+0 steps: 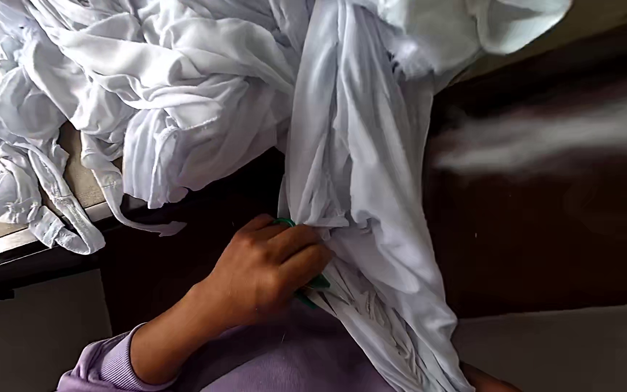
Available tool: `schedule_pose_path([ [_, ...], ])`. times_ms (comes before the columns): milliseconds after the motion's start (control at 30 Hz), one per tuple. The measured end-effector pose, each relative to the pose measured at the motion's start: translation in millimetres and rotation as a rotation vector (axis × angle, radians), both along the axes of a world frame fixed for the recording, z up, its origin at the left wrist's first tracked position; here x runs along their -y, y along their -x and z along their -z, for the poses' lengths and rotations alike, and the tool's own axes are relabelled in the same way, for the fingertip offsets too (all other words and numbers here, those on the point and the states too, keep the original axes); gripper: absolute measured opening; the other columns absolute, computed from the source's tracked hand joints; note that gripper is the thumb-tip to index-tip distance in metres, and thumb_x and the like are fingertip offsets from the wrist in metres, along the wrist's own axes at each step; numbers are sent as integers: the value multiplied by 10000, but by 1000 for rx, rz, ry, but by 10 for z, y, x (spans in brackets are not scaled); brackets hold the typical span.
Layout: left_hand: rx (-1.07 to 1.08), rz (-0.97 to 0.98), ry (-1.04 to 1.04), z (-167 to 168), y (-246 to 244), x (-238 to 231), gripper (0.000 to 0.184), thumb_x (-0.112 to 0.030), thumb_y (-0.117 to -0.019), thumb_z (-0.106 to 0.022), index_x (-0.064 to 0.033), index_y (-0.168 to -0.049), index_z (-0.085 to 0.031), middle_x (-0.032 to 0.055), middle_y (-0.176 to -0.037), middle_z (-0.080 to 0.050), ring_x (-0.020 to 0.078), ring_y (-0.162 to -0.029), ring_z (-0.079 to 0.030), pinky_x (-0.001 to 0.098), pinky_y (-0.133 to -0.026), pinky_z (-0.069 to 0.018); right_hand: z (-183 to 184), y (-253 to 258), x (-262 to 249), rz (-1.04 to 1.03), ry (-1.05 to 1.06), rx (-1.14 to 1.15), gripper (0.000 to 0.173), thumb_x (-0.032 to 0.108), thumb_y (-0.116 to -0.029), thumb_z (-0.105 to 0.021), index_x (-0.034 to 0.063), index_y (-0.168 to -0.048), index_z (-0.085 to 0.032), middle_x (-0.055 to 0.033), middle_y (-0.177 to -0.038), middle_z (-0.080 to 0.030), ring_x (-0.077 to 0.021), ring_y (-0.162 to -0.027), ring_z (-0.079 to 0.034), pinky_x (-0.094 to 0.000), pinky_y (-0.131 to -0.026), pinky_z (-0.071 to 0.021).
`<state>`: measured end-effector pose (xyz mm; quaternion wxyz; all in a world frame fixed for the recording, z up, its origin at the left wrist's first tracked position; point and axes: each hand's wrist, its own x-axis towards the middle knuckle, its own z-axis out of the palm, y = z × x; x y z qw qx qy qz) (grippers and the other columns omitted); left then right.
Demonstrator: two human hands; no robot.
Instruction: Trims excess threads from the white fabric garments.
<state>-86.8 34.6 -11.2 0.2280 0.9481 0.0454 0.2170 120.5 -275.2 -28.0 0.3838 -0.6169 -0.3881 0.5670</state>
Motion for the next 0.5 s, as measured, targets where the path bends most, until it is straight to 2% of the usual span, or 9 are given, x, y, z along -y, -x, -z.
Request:
schedule_pose_path([
  [33, -61, 87, 92, 42, 6, 49, 119, -130, -870, -648, -93, -944, -733, 44, -921, -714, 165, -854, -674, 334, -710, -513, 46, -53, 78, -92, 92, 121, 240, 124, -1001, -566, -85, -1082, -652, -95, -934, -710, -87, -866, -676, -323, -809, -562],
  [67, -132, 182, 189, 92, 9, 108, 118, -130, -851, -648, -98, -930, -728, 26, -907, -706, 149, -855, -671, 323, -717, -528, 93, -89, 132, -188, 192, 223, 241, 103, -991, -566, -102, -1071, -663, -204, -897, -710, -263, -823, -706, -484, -757, -563],
  [133, -281, 380, 411, 203, 14, 243, 114, -136, -861, -655, -83, -933, -726, 16, -860, -678, 135, -815, -649, 303, -708, -532, 185, -53, 192, -276, 471, 371, 244, 80, -970, -614, -111, -1108, -678, -349, -951, -690, -548, -897, -680, -737, -782, -484],
  [200, -371, 508, 600, 289, 7, 372, 116, -141, -904, -656, -50, -941, -718, 39, -837, -660, 136, -791, -643, 279, -688, -531, 285, 59, 257, -192, 558, 534, 267, 111, -908, -703, -87, -1087, -695, -362, -973, -681, -604, -929, -650, -792, -777, -454],
  [267, -388, 524, 734, 322, -20, 438, 111, -117, -918, -653, -27, -955, -707, 50, -844, -642, 112, -798, -618, 235, -698, -514, 373, 189, 274, 41, 275, 724, 356, 238, -861, -724, -45, -1077, -717, -261, -993, -706, -484, -922, -687, -693, -763, -532],
  [333, -379, 498, 798, 296, -72, 431, 134, -92, -895, -645, -14, -981, -711, 42, -852, -634, 78, -808, -603, 201, -710, -509, 382, 322, 62, 296, -5, 729, 417, 423, -974, -610, 71, -1173, -709, -84, -1108, -717, -226, -1038, -684, -450, -879, -574],
  [367, -368, 486, 825, 267, -107, 421, 160, -74, -871, -631, -9, -991, -715, 36, -854, -632, 62, -811, -600, 190, -712, -507, 349, 392, -80, 380, -110, 628, 419, 473, -1007, -581, 126, -1218, -686, -14, -1178, -697, -136, -1139, -645, -377, -976, -546],
  [433, -341, 471, 880, 184, -183, 402, 152, -66, -889, -627, 0, -995, -711, 24, -853, -639, 31, -800, -593, 167, -706, -505, 305, 523, -327, 410, -264, 430, 426, 510, -1000, -598, 191, -1280, -641, 53, -1246, -673, -69, -1215, -602, -326, -1040, -513],
  [500, -276, 453, 887, 92, -271, 388, 117, -76, -913, -642, 5, -976, -700, 13, -829, -632, 11, -770, -578, 145, -685, -494, 321, 637, -487, 381, -329, 323, 410, 461, -973, -662, 206, -1289, -604, 93, -1157, -680, -14, -1110, -632, -248, -969, -550],
])
